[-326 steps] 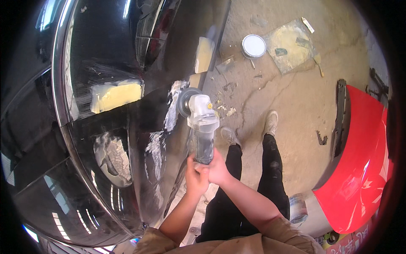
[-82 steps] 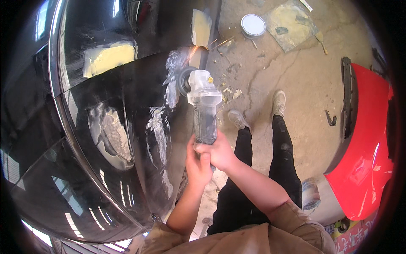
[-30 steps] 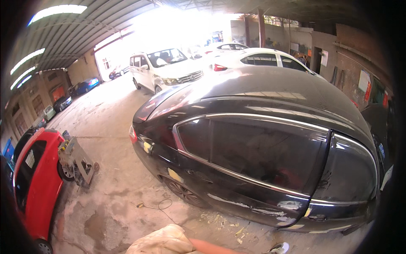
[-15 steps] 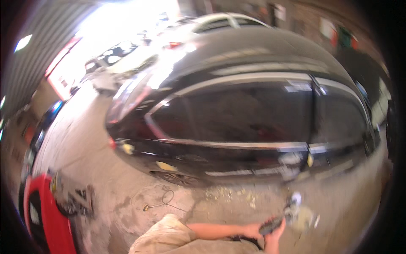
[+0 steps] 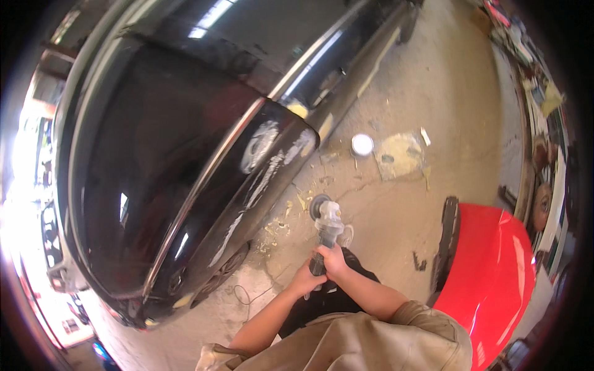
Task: The person sands a filled area on the side of a black car using a sanding block, then switches to a power sander to continue smoothing the surface. The work is performed in a garage with other vehicles and tools visible.
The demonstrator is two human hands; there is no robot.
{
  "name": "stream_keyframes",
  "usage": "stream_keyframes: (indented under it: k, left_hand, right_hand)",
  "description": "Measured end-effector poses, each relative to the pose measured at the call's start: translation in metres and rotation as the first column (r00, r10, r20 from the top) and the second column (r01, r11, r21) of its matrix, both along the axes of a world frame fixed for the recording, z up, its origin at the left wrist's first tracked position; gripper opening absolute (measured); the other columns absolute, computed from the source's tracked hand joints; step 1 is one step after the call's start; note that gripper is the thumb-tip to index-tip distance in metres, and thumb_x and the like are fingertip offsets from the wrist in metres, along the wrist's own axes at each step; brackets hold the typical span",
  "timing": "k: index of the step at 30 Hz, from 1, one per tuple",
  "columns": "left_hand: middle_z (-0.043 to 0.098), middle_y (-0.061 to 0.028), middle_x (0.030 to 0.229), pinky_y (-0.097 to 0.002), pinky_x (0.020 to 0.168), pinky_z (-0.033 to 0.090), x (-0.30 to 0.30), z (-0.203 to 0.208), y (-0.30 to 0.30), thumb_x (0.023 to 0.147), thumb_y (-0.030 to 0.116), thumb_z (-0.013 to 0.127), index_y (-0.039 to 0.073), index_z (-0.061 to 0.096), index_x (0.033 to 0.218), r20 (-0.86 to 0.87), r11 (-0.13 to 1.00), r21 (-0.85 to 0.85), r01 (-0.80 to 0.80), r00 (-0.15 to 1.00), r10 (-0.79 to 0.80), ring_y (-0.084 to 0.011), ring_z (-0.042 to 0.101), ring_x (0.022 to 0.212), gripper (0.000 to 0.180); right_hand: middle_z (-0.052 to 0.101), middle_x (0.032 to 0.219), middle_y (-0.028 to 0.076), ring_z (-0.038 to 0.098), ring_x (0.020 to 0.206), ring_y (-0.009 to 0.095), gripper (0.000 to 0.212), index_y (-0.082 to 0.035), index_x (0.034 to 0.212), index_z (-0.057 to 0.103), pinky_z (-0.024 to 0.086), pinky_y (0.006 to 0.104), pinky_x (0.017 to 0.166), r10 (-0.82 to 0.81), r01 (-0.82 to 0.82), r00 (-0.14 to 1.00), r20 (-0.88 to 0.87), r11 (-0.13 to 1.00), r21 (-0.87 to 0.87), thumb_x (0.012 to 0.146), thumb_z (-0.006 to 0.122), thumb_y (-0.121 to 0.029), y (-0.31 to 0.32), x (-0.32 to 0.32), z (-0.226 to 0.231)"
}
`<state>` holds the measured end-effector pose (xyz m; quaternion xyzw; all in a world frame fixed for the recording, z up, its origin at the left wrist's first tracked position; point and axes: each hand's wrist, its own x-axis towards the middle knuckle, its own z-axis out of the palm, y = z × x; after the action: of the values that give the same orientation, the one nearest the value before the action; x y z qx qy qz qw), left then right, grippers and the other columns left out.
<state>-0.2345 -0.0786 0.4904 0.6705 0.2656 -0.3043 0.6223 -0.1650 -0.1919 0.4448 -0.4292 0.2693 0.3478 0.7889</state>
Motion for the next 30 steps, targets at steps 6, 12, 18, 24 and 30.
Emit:
stream_keyframes:
  k: [6,12,18,24,30]
  left_hand:
    - [0.072,-0.0167,0.100,-0.0391,0.082,0.057,0.077,-0.087,0.047,0.075,0.022,0.081,0.001,0.056,0.130,-0.047,0.970,0.211,0.121,0.992,-0.113,-0.0275,0.073,0.092,0.064]
    - [0.069,-0.0180,0.119,-0.0368,0.095,0.053,0.141,-0.138,0.095,0.076,0.019,0.082,-0.003,0.046,0.144,-0.081,0.943,0.257,0.213,0.977,-0.199,-0.0262,0.069,0.111,0.080]
    - [0.061,-0.0168,0.131,-0.0345,0.103,0.047,0.172,-0.158,0.133,0.074,0.011,0.084,-0.006,0.030,0.154,-0.051,0.916,0.326,0.233,0.972,-0.229,-0.0209,0.060,0.119,0.099]
    - [0.063,-0.0167,0.127,-0.0361,0.100,0.048,0.189,-0.165,0.156,0.071,0.012,0.085,-0.005,0.032,0.154,-0.035,0.899,0.360,0.250,0.966,-0.255,-0.0227,0.062,0.116,0.099]
    - [0.065,-0.0158,0.122,-0.0363,0.097,0.050,0.187,-0.177,0.168,0.071,0.012,0.085,-0.003,0.035,0.152,-0.005,0.905,0.343,0.253,0.964,-0.267,-0.0219,0.064,0.111,0.096]
  right_hand:
    - [0.064,0.081,0.011,0.064,0.069,0.022,0.023,-0.001,0.099,0.058,0.054,0.0375,0.064,-0.142,0.143,0.980,-0.138,0.990,-0.005,0.085,0.069,-0.016,0.049,0.071,-0.092]
    - [0.068,0.090,0.008,0.065,0.080,0.017,0.023,0.000,0.103,0.063,0.053,0.0338,0.074,-0.195,0.200,0.973,-0.121,0.979,0.030,0.084,0.070,-0.010,0.093,0.123,-0.150]
    - [0.069,0.085,0.006,0.066,0.075,0.015,0.026,0.001,0.102,0.062,0.054,0.0321,0.072,-0.247,0.247,0.969,-0.001,0.969,-0.015,0.083,0.075,-0.013,0.132,0.155,-0.166]
    - [0.069,0.085,0.006,0.066,0.075,0.015,0.037,0.001,0.107,0.060,0.054,0.0322,0.072,-0.206,0.204,0.978,-0.022,0.977,-0.056,0.082,0.079,-0.018,0.156,0.172,-0.172]
    - [0.069,0.088,0.006,0.065,0.080,0.015,0.023,0.000,0.104,0.064,0.053,0.0320,0.076,-0.187,0.186,0.982,0.004,0.976,-0.116,0.084,0.072,-0.010,0.168,0.167,-0.183]
